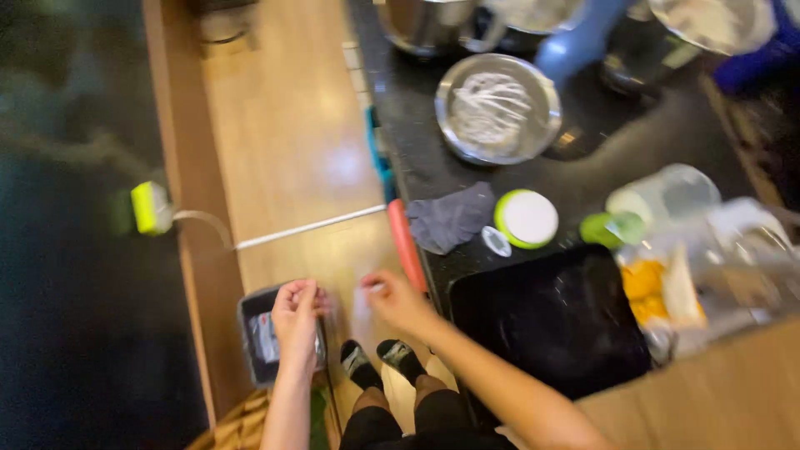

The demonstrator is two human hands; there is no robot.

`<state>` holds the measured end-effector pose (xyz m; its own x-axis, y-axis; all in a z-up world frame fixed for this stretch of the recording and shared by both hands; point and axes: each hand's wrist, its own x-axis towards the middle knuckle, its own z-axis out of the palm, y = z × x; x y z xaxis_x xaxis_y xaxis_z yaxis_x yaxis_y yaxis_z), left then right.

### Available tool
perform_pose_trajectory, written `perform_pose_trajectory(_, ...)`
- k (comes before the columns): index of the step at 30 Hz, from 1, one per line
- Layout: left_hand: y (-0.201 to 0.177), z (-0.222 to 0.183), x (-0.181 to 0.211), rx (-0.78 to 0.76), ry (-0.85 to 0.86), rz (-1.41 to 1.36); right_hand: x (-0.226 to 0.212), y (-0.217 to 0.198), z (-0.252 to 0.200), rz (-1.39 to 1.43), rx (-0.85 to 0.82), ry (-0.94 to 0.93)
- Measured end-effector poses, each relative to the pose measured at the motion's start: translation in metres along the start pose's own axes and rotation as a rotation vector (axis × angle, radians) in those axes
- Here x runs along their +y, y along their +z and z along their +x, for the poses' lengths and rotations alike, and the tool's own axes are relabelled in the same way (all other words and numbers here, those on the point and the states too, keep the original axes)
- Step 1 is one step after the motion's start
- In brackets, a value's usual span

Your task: The person carries round pans of cake batter from a table to a deck oven, slides the pans into the oven chamber, closes the oven door, and presses buttons on the oven control panel. The person then wipes the work table with a cloth, gathers used mixing bowls and whisks, and carries them across the kitchen.

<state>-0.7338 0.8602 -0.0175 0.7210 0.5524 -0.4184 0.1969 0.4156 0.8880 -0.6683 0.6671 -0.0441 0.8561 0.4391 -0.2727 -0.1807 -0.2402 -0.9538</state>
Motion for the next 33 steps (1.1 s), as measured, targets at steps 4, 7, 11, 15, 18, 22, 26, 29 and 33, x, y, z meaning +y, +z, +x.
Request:
perform_pose_trajectory(4, 0.046, 0.037, -0.003, -0.272, -0.001, 0.080, -0.051, -0.113, -0.010, -0.346, 0.552, -0.036)
perform_pose_trajectory(7, 0.077, 0.049, -0.003, -0.473, 0.070, 0.107, 0.000, -0.201, -0.002, -0.805, 0.782, 0.036)
perform_pose_trajectory(11, 0.116, 0.059, -0.032, -0.618, 0.109, 0.144, -0.007, -0.237, 0.003, -0.876, 0.749, 0.253)
perform_pose_trajectory(15, 0.166, 0.034, -0.021, -0.736, 0.526, 0.499, -0.039, -0.242, 0.017, -0.921, 0.583, 0.445)
perform_pose_trajectory(18, 0.206, 0.022, -0.007, -0.753, 0.767, 0.755, -0.046, -0.248, 0.025, -0.871, 0.532, 0.540)
perform_pose_trajectory(22, 0.251, 0.011, -0.002, -0.709, 0.885, 1.041, -0.047, -0.257, 0.017, -0.845, 0.573, 0.462)
perform_pose_trajectory(26, 0.264, 0.016, -0.016, -0.720, 0.842, 1.347, -0.046, -0.270, 0.016, -0.878, 0.652, 0.519)
perform_pose_trajectory(29, 0.262, 0.021, -0.011, -0.777, 0.891, 1.331, -0.038, -0.275, 0.014, -0.868, 0.772, 0.522)
perform_pose_trajectory(33, 0.264, 0.023, 0.032, -0.848, 0.824, 0.878, -0.046, -0.257, 0.006, -0.692, 0.718, 0.041)
